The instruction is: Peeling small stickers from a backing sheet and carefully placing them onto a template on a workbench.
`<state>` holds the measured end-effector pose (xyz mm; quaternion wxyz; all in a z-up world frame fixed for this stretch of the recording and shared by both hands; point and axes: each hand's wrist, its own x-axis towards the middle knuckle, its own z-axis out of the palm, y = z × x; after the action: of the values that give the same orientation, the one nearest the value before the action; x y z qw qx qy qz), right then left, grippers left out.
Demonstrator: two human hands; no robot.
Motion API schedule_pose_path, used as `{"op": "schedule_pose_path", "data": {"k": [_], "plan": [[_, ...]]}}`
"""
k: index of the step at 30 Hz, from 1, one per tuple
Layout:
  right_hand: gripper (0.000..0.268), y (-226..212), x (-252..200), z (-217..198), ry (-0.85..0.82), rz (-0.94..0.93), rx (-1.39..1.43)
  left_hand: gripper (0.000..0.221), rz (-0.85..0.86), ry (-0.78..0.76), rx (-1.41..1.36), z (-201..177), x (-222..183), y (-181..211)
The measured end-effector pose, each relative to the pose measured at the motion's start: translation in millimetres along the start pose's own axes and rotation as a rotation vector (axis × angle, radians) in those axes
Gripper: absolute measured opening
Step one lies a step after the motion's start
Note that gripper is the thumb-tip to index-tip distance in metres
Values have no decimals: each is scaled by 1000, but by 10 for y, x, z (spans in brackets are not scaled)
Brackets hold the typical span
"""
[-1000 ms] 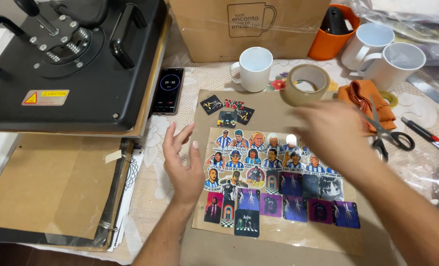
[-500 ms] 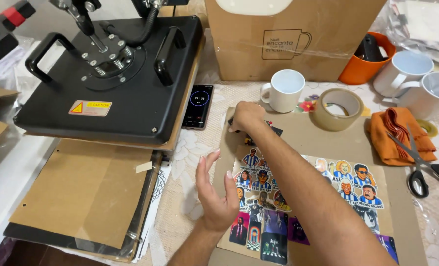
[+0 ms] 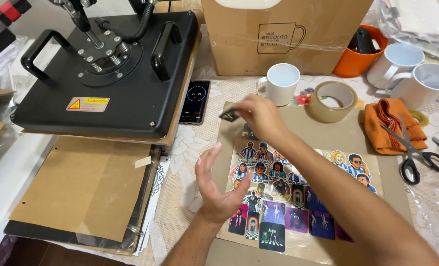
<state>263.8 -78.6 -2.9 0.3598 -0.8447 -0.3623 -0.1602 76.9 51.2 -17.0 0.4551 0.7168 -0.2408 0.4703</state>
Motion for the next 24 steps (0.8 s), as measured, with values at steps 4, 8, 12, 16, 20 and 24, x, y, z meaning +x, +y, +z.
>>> {"op": "schedule_pose_path", "data": {"k": [4, 8, 12, 16, 20, 24], "plan": [[8, -559, -1041, -939, 232, -465, -145, 139, 155, -67, 16, -13, -83, 129], [17, -1051, -1636, -1530, 233, -428, 1, 92, 418, -106, 264, 154, -63, 458], [18, -1226, -1905, -1804, 194, -411, 24, 39, 663, -236, 190, 102, 156, 805], [16, -1072, -2081, -1804, 277, -467, 57, 31, 657, -199, 197, 208, 268, 952], [18, -1053, -2164, -1843, 281, -488, 41, 35, 687, -217, 172, 241, 272, 994], [17, -994, -2200, -1917, 236, -522, 20, 40, 750, -238, 137, 303, 278, 1010]]}}
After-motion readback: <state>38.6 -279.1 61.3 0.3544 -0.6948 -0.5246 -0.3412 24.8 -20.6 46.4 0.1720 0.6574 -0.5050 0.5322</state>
